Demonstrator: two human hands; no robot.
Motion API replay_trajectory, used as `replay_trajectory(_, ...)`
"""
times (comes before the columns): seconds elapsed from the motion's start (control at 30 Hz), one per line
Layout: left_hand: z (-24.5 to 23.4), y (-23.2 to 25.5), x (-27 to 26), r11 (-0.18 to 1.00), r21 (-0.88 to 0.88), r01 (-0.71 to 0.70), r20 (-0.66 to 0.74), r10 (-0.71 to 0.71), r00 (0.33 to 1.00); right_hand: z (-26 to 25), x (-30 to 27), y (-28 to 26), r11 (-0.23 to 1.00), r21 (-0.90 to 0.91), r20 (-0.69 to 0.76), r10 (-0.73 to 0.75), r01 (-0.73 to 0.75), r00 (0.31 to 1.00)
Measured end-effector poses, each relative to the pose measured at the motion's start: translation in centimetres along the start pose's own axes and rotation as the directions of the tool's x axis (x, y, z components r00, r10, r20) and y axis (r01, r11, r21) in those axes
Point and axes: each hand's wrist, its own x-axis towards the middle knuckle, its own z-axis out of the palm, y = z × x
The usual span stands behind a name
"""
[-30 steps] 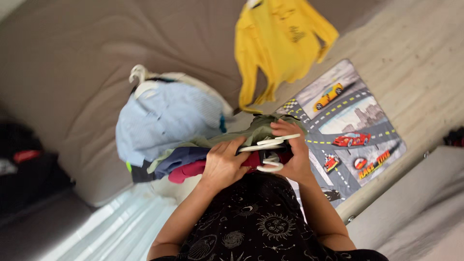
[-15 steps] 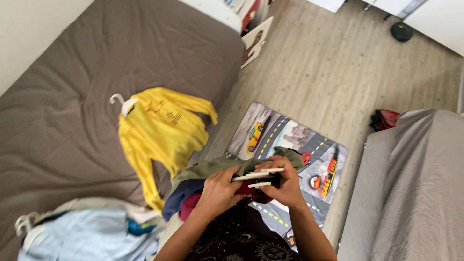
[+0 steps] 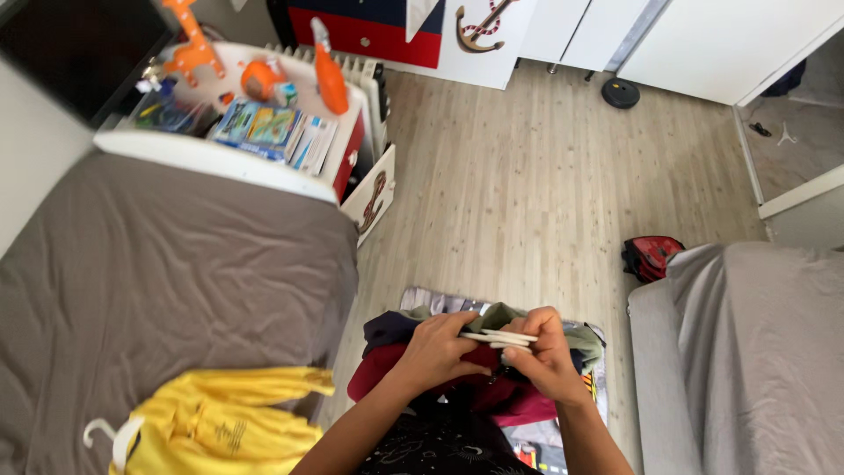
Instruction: The person collects several shirts and jackets from a bed and hangs them inside a closet, then applies a spray cleaner to the closet doors and wipes them down with a cloth.
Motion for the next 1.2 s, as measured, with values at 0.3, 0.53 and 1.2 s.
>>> replay_trajectory(0.3,2.4,-15.0,18.0,0.998,0.059,0.034,-0.062,-0.030,0.998,-15.0,18.0,3.4,0.980,-0.067,-0.276,-0.199,0.187,0.940)
replay_trajectory(0.53,4.7,-25.4,31.8,0.867,0.308,0.392,0.046,-0.425,0.904,-24.5,34.6,5.6,0.991,-0.135,-0.131,-0.028,0.010,0.991)
replay_trajectory(1.2,-4.4,-64.7,62.0,0.883,0.184,0.432,-0.319,-0.362,0.876,-32.6,83.5,15.4,0.974,-0.167,-0.084,-0.169,0.153,0.982)
